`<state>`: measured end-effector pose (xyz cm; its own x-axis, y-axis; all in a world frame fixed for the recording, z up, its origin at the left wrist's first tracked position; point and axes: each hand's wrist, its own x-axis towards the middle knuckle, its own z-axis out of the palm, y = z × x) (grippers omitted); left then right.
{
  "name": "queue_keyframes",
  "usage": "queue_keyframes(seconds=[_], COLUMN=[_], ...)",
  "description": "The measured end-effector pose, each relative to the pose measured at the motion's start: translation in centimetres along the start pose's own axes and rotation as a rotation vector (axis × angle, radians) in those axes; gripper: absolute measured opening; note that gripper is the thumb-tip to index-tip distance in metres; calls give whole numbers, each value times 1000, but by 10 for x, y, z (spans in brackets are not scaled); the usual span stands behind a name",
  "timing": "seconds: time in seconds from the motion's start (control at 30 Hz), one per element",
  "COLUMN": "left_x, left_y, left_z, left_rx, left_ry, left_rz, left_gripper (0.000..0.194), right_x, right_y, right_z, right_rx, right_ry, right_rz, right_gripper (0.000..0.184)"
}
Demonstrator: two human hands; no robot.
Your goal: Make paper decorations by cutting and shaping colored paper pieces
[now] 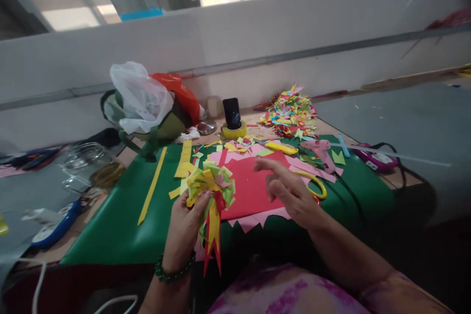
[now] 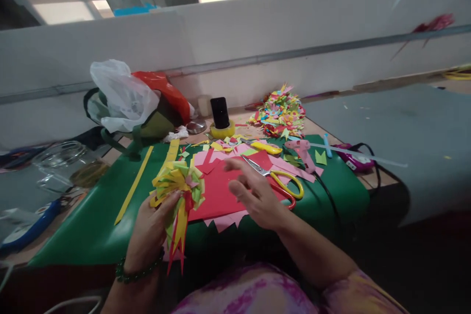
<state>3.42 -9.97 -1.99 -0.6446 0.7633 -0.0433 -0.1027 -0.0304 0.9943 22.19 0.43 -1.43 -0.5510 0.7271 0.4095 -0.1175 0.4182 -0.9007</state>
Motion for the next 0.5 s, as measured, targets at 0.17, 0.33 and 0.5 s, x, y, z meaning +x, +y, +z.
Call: queue_keyframes(seconds=[0.17,0.33,0.5], left_x=[-7,-3,-6], left_y=[0,5,16], left_z=[-4,-10,1], left_rx=[3,-155,-67], left_ry=[-45,49,10], left_rz=[-36,-93,-31], left_gripper=[45,40,37], right_x=[23,31,30], right_y=[5,12,17], right_z=[29,16,33], right_rx=[-120,84,498], right_ry=[-270,-15,-134], right_rz=[-25,28,176], right_gripper=[31,57,33])
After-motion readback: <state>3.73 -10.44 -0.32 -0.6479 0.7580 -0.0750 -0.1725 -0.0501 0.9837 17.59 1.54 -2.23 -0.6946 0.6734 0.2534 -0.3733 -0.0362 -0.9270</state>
